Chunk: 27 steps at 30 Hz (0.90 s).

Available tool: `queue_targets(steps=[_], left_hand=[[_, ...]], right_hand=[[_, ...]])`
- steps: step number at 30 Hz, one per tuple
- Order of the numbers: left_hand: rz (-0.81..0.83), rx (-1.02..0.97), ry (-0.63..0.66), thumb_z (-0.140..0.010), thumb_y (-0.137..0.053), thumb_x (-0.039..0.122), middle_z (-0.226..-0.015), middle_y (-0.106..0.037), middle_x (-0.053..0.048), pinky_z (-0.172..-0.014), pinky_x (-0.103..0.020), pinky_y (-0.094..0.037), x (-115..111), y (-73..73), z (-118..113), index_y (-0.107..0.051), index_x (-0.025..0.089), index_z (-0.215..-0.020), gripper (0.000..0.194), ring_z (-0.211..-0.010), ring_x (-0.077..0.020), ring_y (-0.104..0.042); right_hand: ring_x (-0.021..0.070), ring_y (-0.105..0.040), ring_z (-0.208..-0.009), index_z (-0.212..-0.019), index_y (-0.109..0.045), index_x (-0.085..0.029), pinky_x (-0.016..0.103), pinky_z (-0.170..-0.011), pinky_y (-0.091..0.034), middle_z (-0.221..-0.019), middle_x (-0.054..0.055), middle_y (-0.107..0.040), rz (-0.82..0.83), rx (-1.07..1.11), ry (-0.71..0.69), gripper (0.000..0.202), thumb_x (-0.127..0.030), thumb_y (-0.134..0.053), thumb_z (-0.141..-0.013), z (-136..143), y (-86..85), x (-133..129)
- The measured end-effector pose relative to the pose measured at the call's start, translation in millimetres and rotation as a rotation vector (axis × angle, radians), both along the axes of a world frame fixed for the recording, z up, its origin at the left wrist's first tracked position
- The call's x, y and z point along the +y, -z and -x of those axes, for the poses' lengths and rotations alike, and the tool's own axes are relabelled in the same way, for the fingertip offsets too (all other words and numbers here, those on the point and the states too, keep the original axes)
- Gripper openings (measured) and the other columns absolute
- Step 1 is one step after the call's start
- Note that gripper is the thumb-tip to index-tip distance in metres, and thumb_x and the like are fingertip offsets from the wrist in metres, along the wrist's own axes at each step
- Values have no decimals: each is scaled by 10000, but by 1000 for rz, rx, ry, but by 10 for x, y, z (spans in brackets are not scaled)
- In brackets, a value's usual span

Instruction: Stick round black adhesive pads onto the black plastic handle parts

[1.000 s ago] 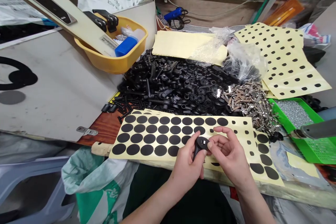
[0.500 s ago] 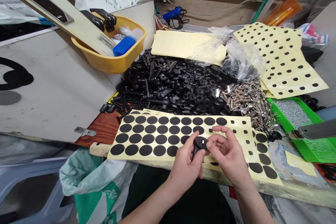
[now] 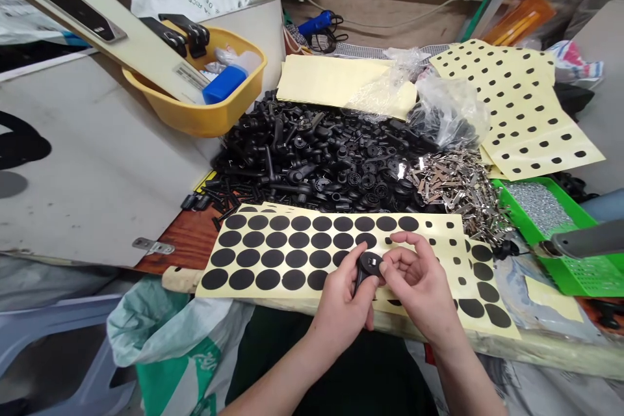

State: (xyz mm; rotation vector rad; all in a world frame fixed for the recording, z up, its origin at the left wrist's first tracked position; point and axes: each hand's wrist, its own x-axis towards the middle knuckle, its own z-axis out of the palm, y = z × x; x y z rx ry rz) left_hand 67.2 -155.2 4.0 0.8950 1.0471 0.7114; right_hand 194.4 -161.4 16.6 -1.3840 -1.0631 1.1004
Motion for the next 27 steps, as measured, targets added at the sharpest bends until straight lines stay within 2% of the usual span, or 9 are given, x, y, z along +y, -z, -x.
queue_targets(steps=[8, 11, 14, 22, 27], left_hand=[[-2, -69, -2, -794, -603, 269, -749, -598, 22, -330, -171, -337, -11, -32, 44, -384, 161, -1387, 641, -376, -53, -493], [19, -155, -17, -853, -533, 391, -712, -571, 28, -318, -168, -316, -7, -24, 66, -411, 175, -1361, 565, -387, -79, -528], [50, -152, -33, -886, -471, 463, -676, -561, 34, -303, -165, -301, 5, -4, 63, -442, 194, -1326, 516, -375, -94, -537], [22, -43, -39, -916, -427, 422, -663, -555, 44, -322, -176, -327, -24, -9, 39, -455, 217, -1318, 452, -373, -86, -496], [-88, -18, -51, -927, -422, 410, -662, -541, 40, -405, -199, -396, -73, -11, 42, -483, 180, -1303, 445, -392, -72, -471]], right_hand=[[132, -545, -598, -1053, -451, -233, 251, -574, -486, -679, -42, -584, 9, 0, -4, 377, -298, -679, -760, 3, 30, -2], [135, -549, -609, -1057, -449, -235, 270, -606, -503, -682, -46, -576, 2, -4, -11, 358, -298, -664, -777, 5, 41, -4], [138, -550, -589, -1051, -445, -230, 269, -580, -493, -657, -51, -568, 6, -47, -6, 354, -299, -654, -774, 13, 9, -1], [135, -568, -526, -1027, -456, -231, 266, -542, -494, -620, -61, -570, 60, -220, 9, 313, -270, -614, -760, 39, -94, -2], [138, -595, -527, -1033, -476, -245, 267, -542, -509, -634, -60, -576, 67, -254, 17, 295, -242, -607, -769, 52, -91, -32]])
